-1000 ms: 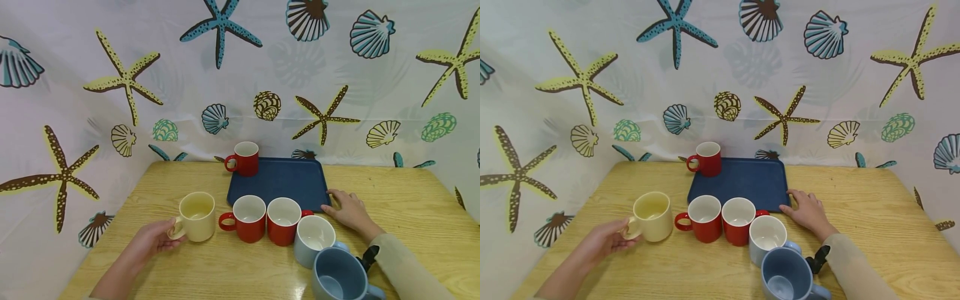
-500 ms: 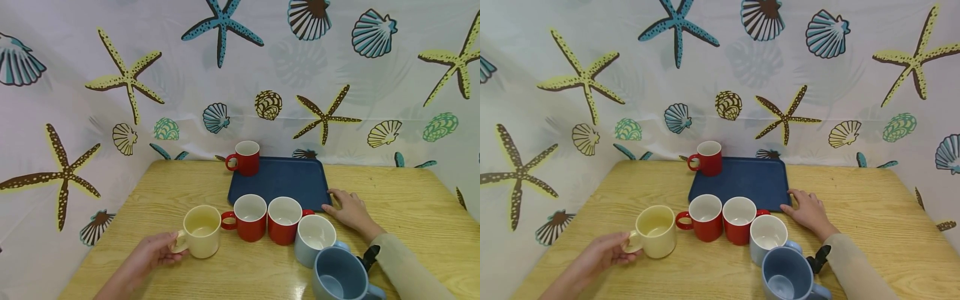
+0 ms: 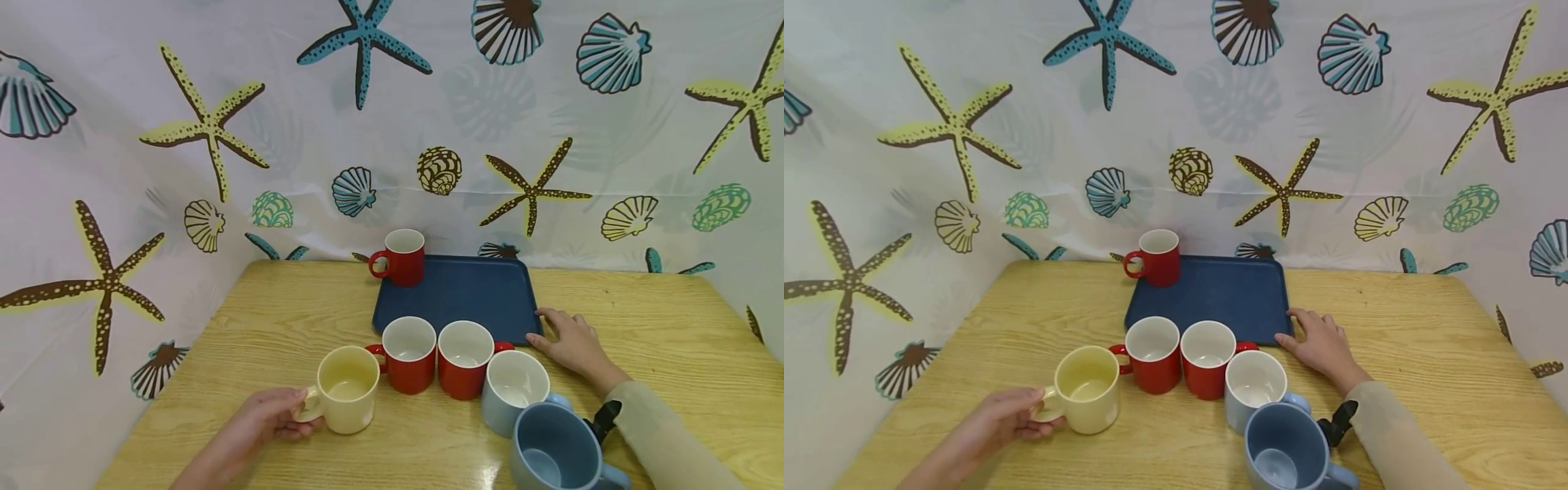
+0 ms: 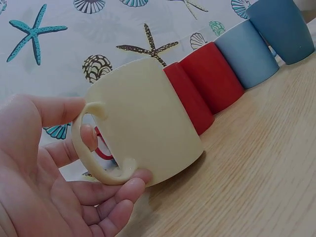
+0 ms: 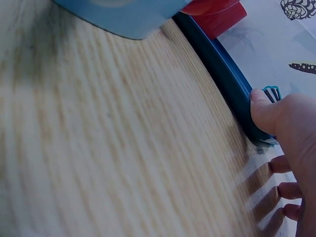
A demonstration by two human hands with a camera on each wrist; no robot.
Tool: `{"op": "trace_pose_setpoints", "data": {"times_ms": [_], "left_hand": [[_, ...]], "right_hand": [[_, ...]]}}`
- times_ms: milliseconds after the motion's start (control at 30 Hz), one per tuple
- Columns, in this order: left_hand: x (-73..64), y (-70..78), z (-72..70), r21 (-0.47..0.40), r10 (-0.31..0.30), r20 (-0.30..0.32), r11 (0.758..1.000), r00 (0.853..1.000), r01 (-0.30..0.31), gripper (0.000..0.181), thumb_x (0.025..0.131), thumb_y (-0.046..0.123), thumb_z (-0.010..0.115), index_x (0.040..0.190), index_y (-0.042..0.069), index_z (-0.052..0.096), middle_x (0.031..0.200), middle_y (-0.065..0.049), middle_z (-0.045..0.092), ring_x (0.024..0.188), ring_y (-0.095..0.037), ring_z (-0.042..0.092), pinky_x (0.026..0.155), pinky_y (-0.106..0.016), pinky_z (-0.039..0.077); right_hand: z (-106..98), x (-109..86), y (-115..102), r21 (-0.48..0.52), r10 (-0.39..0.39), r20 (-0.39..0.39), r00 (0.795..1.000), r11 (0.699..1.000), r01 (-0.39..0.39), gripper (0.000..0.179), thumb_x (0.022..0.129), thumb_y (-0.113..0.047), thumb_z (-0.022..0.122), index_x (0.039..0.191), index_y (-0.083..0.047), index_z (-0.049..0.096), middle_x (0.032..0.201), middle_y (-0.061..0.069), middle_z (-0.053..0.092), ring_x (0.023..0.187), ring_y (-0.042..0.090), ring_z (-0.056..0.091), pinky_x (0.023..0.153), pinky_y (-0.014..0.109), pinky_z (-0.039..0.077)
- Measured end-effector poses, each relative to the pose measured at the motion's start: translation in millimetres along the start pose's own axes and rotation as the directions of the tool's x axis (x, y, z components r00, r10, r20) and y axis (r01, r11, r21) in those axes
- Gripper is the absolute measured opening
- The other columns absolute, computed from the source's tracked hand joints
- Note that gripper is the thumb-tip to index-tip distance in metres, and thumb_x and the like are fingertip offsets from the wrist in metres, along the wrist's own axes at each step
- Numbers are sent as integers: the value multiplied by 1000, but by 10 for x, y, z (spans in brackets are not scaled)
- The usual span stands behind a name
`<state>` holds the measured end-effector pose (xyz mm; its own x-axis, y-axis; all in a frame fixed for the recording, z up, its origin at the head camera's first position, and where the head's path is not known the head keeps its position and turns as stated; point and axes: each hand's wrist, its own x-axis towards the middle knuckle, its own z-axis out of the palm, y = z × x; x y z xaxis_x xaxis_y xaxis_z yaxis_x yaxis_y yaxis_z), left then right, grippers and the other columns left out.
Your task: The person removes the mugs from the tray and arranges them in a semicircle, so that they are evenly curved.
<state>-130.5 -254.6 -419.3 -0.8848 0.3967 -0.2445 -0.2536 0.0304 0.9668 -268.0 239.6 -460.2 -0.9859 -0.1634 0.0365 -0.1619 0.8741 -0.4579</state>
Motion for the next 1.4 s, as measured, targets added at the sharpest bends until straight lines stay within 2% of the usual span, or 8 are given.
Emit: {"op": "trace_pose_setpoints", "data": {"times_ms": [100,233,333,600,867,1100,1267,1400], "left_hand": [[28,-6,38,1,2,9,1000,1000,-2,32,98,25,45,103,1,65,99,-19,67,82,-16,65,79,-33,50],[77,-25,73,-5,-2,8,1000,1000,2,27,97,26,47,88,7,64,97,-20,67,87,-21,65,78,-33,50],[117,-41,88,-6,14,28,1000,1000,-14,25,97,25,47,85,10,63,96,-20,67,88,-21,65,78,-33,50],[173,-58,106,-47,19,78,999,997,-15,30,98,24,45,104,3,65,99,-18,67,81,-16,65,79,-33,50],[203,-65,99,-84,23,116,996,993,-14,29,99,23,42,104,4,65,100,-14,68,84,-16,65,79,-33,50],[239,-100,87,-67,-7,119,998,993,15,27,99,25,43,94,6,61,102,-16,67,87,-18,65,81,-34,49],[241,-77,78,-61,-57,129,996,990,66,28,98,29,44,85,9,58,106,-17,66,89,-19,64,83,-35,48],[240,-66,69,-61,-68,145,995,987,77,28,98,30,44,87,9,59,107,-17,65,91,-20,64,84,-35,48]], "right_hand": [[8,4,11,3,1,0,1000,1000,-1,71,86,-55,56,137,-8,41,138,23,40,113,41,36,90,58,29],[18,8,31,1,4,1,1000,1000,-4,71,86,-55,56,137,-9,40,138,23,40,114,42,36,90,59,29],[22,14,38,1,2,4,1000,1000,-2,72,86,-55,56,137,-8,40,138,24,39,114,42,35,90,59,29],[16,14,30,2,-1,7,1000,1000,1,72,86,-56,55,137,-8,40,138,24,39,114,42,35,89,59,30],[11,9,23,1,0,6,1000,1000,0,73,85,-57,55,137,-7,40,138,24,39,114,42,36,89,59,29],[12,3,16,1,-1,10,1000,1000,1,75,85,-58,54,138,-7,40,138,24,39,113,42,36,89,59,30],[-6,-8,2,7,0,10,1000,1000,0,74,86,-56,55,138,-6,39,139,23,39,112,41,36,89,58,30],[-7,-13,-4,7,1,6,1000,1000,-1,73,86,-55,56,137,-7,40,138,23,39,113,42,36,90,58,29]]}}
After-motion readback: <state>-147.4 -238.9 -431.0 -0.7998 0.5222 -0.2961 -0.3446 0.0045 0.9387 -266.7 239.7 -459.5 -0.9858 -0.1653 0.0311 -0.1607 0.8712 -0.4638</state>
